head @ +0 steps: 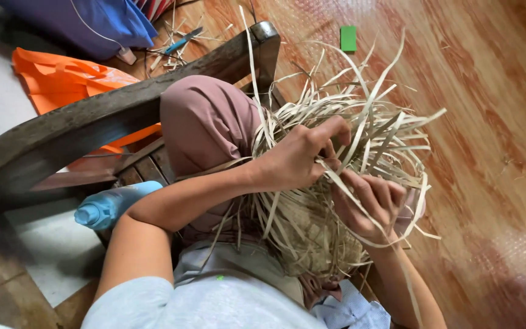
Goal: Weaving a hat by hand using dried plant fibers
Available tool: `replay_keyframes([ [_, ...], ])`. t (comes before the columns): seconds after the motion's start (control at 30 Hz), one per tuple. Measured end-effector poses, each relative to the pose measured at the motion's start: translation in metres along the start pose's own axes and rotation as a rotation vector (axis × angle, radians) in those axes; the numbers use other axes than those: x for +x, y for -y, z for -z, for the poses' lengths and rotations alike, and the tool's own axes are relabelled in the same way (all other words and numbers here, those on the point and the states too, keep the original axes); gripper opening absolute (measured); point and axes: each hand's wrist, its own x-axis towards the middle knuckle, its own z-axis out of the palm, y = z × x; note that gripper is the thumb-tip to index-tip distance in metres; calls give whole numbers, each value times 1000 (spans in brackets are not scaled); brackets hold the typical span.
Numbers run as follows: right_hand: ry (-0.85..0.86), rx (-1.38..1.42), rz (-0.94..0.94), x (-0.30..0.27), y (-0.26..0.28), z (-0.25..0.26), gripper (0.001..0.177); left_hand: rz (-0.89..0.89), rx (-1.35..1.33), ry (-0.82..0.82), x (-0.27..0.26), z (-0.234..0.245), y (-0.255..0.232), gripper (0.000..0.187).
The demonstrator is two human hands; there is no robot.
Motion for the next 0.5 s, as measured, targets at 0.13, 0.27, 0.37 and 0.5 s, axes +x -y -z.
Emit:
replay_keyframes([
  [0.13, -121, 99, 88, 6, 3, -7, 12, 72, 55, 92, 4, -2, 11, 37],
  [0.27, -39, 220, 12, 2, 10, -8, 4, 93, 142, 145, 6, -6, 17, 39],
  [0.37, 5, 312, -37, -21, 14, -21, 7, 91, 201, 177, 5, -5, 13, 42],
  [0.5, 6, 334, 59, -10, 39, -12, 5, 16, 101, 193, 5, -7, 12, 27],
])
